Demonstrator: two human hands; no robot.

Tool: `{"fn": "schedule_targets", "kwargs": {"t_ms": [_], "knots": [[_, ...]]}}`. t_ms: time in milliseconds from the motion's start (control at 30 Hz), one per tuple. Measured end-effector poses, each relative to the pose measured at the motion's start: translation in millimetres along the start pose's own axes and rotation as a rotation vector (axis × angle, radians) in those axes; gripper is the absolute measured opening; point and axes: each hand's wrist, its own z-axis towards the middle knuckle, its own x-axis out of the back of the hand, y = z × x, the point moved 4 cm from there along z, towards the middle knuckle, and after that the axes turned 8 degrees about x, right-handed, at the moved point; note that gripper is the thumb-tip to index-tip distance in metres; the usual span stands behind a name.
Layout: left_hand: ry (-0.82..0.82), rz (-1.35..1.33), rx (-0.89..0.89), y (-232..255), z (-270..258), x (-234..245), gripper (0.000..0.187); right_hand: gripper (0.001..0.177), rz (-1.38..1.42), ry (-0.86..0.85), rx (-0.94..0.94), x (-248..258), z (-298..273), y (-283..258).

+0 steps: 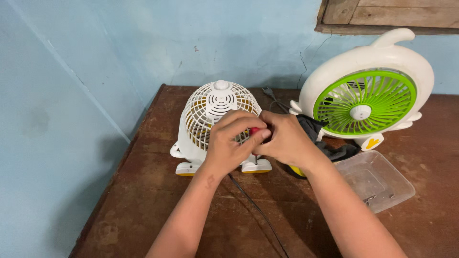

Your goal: The person assembles a small white electric fan on a wooden table using a screwdriver. They insert and tighten multiple screws into the fan's base and cage, repeatedly retrieving screws from a clear plastic container. A second green fan sits nearby.

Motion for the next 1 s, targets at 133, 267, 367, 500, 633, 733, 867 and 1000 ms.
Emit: {"fn": "schedule_targets", "kwargs": {"t_ms": [133, 267, 367, 500, 633, 733, 867, 1000], "knots": [[-0.077, -0.116, 0.167, -16.8, 10.6, -6.0, 0.025, 0.037, -0.008, 0.171, -0.061, -8.1, -7.7, 9.0], [-0.200, -0.332, 0.249, -26.6, 10.4, -6.2, 0.020, 0.028, 0.202, 0.248, -0.083, -28.9, -22.8, 25.2], [-0.283, -0.435, 0.301, -28.2, 7.2, -5.8, 0.016, 0.019, 0.355, 0.251, -0.088, -44.9, -36.5, 38.2], [-0.335, -0.455, 0.292, -25.6, 6.5, -2.4, 0.018, 0.012, 0.386, 0.265, -0.069, -58.1, -48.7, 49.6], [-0.340, -0.537, 0.358, -29.2, 3.5, -3.9, 0.020, 0.016, 0.380, 0.283, 0.028, -63.1, -51.6, 59.3], [-0.314, -0.516, 0.330, -30.7, 3.0, -6.0, 0.020, 0.018, 0.412, 0.318, -0.006, -66.1, -53.7, 66.0], [-0.204, -0.319, 0.187, -27.3, 3.9, -3.8, 0.027, 0.019, 0.500, 0.387, -0.037, -72.3, -53.8, 67.1], [-0.153, -0.231, 0.108, -22.2, 6.3, -0.5, 0.031, 0.023, 0.607, 0.499, -0.045, -81.5, -52.8, 61.7]]}}
